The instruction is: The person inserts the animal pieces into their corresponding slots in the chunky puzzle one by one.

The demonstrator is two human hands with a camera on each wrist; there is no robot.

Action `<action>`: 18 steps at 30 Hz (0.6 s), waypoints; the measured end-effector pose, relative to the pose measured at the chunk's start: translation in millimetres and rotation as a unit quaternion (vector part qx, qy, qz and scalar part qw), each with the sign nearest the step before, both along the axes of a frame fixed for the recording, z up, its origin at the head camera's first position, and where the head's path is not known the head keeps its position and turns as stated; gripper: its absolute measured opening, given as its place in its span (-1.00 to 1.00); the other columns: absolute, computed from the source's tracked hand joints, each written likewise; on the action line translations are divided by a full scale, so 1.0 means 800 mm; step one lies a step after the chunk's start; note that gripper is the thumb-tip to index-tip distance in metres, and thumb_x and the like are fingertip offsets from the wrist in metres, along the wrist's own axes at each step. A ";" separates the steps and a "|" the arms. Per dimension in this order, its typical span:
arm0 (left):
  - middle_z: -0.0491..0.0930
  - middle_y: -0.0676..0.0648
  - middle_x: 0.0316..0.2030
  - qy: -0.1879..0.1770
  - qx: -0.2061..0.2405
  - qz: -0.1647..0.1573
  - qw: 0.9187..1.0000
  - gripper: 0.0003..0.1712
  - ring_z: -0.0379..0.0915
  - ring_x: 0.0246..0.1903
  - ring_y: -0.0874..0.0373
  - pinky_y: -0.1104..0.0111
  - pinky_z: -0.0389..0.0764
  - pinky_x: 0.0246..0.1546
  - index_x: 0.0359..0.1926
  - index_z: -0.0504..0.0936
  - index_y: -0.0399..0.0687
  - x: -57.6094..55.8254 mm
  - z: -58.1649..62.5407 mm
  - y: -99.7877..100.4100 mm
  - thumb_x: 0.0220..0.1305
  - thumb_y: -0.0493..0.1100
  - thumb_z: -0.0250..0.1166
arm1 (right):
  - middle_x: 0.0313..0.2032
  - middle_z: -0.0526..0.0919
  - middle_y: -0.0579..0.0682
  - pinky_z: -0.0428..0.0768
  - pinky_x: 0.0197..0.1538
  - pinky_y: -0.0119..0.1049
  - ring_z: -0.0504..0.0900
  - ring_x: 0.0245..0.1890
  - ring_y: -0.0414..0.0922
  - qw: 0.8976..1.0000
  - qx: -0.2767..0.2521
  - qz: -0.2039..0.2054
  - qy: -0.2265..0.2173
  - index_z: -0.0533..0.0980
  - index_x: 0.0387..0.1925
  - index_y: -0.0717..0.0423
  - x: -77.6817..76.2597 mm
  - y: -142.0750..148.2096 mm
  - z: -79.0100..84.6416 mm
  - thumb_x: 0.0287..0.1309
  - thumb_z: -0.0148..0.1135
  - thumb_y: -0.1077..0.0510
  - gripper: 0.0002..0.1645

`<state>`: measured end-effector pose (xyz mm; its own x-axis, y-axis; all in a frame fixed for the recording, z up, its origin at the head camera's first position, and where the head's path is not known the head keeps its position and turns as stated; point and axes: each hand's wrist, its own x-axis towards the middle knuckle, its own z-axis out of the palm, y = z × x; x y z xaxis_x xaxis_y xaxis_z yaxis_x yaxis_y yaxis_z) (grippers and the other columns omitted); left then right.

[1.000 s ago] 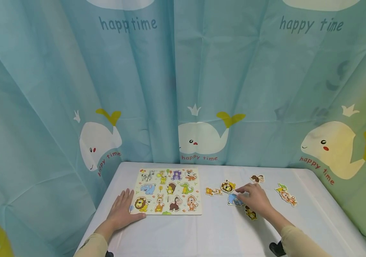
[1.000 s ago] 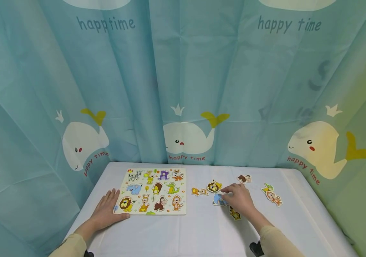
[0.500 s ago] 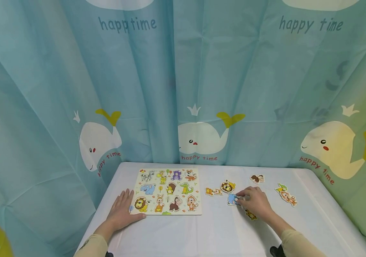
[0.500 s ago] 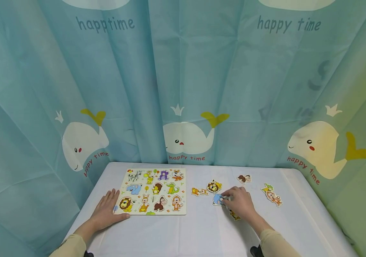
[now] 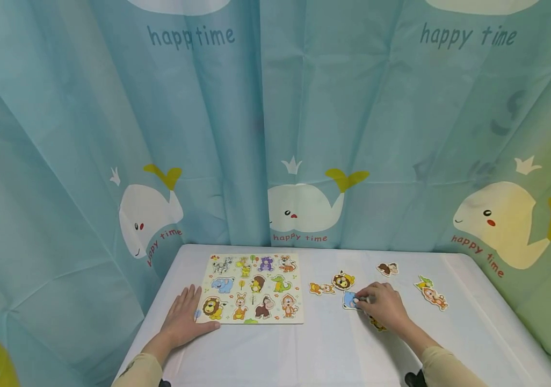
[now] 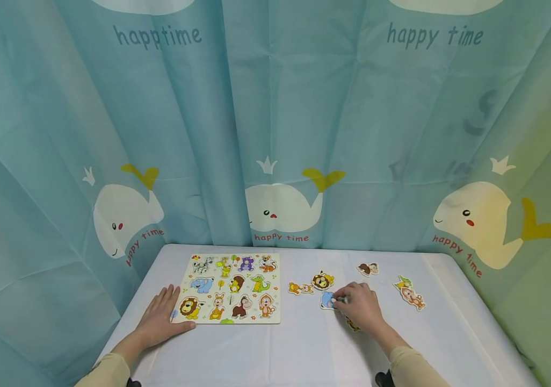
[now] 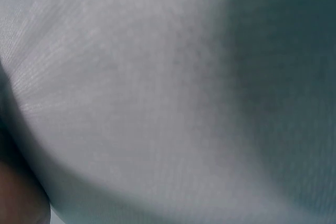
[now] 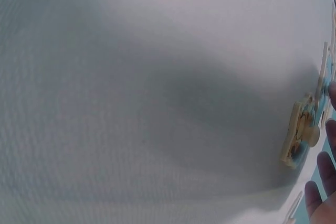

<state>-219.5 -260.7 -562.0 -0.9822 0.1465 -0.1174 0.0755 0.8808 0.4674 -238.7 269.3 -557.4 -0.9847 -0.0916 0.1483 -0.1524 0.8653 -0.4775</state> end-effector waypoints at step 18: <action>-0.15 -0.45 0.56 -0.001 -0.002 0.001 1.000 0.46 -0.36 0.55 -0.38 -0.18 -0.27 0.53 0.57 -0.05 -0.44 -0.001 -0.001 0.000 0.04 0.46 0.42 | -0.23 0.66 -0.11 0.43 -0.02 0.13 0.50 -0.05 0.05 1.000 -0.005 0.002 0.009 0.76 -0.32 -0.07 -0.001 0.000 -0.006 0.10 0.53 0.10 -0.92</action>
